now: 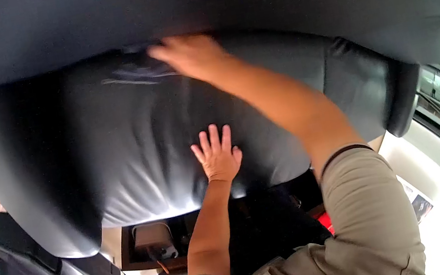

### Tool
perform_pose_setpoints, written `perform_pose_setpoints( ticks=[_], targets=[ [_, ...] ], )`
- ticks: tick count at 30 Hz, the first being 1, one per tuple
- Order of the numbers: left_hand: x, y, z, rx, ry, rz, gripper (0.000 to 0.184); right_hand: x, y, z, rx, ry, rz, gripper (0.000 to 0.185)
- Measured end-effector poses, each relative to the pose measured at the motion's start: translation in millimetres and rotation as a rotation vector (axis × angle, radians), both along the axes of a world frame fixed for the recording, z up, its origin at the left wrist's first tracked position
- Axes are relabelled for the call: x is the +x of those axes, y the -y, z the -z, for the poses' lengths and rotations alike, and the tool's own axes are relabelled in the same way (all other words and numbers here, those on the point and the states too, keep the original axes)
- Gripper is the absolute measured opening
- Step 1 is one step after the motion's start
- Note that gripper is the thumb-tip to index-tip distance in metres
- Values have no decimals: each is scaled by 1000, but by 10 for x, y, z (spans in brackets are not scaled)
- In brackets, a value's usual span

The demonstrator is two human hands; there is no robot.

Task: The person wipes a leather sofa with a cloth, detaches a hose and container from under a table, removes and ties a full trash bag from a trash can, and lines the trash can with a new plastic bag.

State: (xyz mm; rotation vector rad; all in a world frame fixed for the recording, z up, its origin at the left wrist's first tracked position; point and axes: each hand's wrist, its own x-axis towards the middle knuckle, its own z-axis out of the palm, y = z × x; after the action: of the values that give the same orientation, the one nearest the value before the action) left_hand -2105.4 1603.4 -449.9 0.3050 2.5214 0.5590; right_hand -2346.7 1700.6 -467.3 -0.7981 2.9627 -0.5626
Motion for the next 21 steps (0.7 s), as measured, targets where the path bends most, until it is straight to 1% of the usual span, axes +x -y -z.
perform_pose_setpoints(
  ticks=[1, 2, 3, 4, 5, 6, 8, 9, 10, 11, 13, 15, 16, 17, 18, 19, 20, 21],
  targets=[
    [9, -2, 23, 2, 35, -7, 64, 221, -533, -54, 149, -15, 72, 38],
    [63, -11, 85, 0, -13, -5, 65, 469, -1081, -153, 367, 150, 162, 37],
    [78, -19, 96, -5, -23, 0, 65, 611, -1541, -442, 456, 386, 321, 40],
    [88, -42, 95, -6, -43, 1, 65, 891, -2164, -345, 555, 382, 448, 43],
    [104, -34, 97, -13, -61, 4, 65, 1139, -2741, -341, 721, 499, 621, 46],
    [112, -30, 99, 5, -100, 5, 66, 1484, -3326, -346, 846, 581, 952, 39],
    [71, -54, 101, -49, -95, 19, 67, 1488, -3490, -1274, 906, 1047, 1364, 37],
    [58, -47, 37, -88, -66, 33, 67, 1926, -4088, -1147, 806, 923, 1389, 32],
    [21, -68, -51, -71, -118, 45, 67, 2460, -4631, -1138, 722, 813, 1406, 30],
    [28, -99, -82, -69, -100, 49, 67, 2585, -4584, -1356, 726, 820, 1416, 30],
    [-26, -144, -191, -89, -76, 52, 69, 2634, -4083, -1762, 141, 446, 1393, 29],
    [-35, -255, -383, -97, -62, -2, 71, 2546, -3398, -2079, -302, 460, 1317, 29],
    [10, -311, -448, 72, -118, -81, 74, 2524, -3066, -2107, -529, 473, 1217, 22],
    [17, -388, -484, 138, 4, -102, 76, 2464, -2687, -2222, -667, 640, 1183, 21],
    [-88, -511, -784, 505, 182, -304, 72, 2257, -2216, -2627, -624, 737, 1044, 26],
    [-146, -621, -1006, 756, 221, -385, 69, 2294, -1934, -2630, -643, 742, 947, 29],
    [-259, -676, -1340, 975, 264, -380, 67, 2256, -1684, -2801, -675, 657, 763, 30],
    [-353, -709, -1633, 1094, 202, -334, 56, 2203, -1498, -2992, -701, 562, 582, 31]
  ],
)
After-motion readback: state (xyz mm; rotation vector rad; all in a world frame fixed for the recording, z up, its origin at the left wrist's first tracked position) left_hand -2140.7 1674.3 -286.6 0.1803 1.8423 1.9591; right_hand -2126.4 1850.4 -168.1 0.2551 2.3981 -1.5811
